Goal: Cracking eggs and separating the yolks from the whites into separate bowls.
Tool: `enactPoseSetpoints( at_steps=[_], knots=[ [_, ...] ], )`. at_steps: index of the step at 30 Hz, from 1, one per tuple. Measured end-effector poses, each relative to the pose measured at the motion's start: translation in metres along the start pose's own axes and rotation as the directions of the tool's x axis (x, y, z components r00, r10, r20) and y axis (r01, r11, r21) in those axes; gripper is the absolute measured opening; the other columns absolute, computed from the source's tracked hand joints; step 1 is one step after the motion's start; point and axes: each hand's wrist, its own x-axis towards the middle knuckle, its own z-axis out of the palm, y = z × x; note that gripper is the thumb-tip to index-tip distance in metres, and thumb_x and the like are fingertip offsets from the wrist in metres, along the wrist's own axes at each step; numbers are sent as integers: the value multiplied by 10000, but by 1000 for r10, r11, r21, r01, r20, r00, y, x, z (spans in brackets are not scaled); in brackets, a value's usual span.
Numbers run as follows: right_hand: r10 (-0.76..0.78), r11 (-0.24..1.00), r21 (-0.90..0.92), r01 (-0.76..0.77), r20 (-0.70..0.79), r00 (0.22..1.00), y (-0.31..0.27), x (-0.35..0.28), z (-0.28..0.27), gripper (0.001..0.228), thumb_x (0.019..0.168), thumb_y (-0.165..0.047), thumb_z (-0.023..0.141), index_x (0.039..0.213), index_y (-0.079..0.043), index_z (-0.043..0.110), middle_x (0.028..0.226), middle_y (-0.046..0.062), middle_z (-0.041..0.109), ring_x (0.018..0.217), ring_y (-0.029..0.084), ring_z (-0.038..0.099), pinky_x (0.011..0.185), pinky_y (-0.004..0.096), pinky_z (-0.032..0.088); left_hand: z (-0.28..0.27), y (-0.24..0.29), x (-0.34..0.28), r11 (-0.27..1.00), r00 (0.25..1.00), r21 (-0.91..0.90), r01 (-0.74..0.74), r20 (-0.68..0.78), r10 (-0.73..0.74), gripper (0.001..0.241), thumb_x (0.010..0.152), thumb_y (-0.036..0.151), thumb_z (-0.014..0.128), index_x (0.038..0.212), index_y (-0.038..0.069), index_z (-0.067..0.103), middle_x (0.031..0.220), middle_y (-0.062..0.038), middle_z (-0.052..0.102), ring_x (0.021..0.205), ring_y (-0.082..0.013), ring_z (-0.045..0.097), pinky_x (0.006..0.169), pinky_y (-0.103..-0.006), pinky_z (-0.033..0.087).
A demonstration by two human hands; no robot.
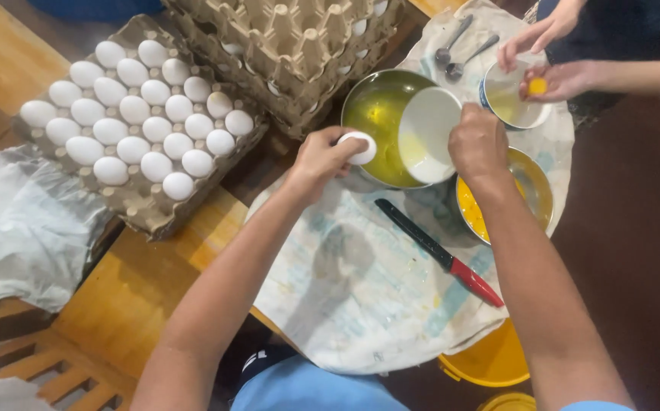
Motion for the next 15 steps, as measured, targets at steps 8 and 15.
enactPoseSetpoints(
  at_steps=[8, 15],
  knots=[
    [-248, 943, -264, 201, -157, 956, 4, -38, -18, 171, 872, -29, 513, 989, -36, 638, 848, 150, 652, 700, 396, 738, 596, 458, 612, 18, -31, -53, 934, 992, -337, 120, 6, -125, 653, 747, 341, 825, 1263, -30, 676, 879, -87, 656, 694, -120, 610, 624, -246, 633],
    [225, 733, 601, -319, 229, 947, 19, -146, 16, 316, 828, -116, 661, 1077, 74, 700, 717, 260, 656, 646, 416, 697, 604, 496, 528, 45, -47, -94, 882, 996, -466, 78, 79, -47, 584, 820, 312, 823, 1282, 9, 633, 978, -119, 719, 802, -183, 698, 736, -337, 665]
  ],
)
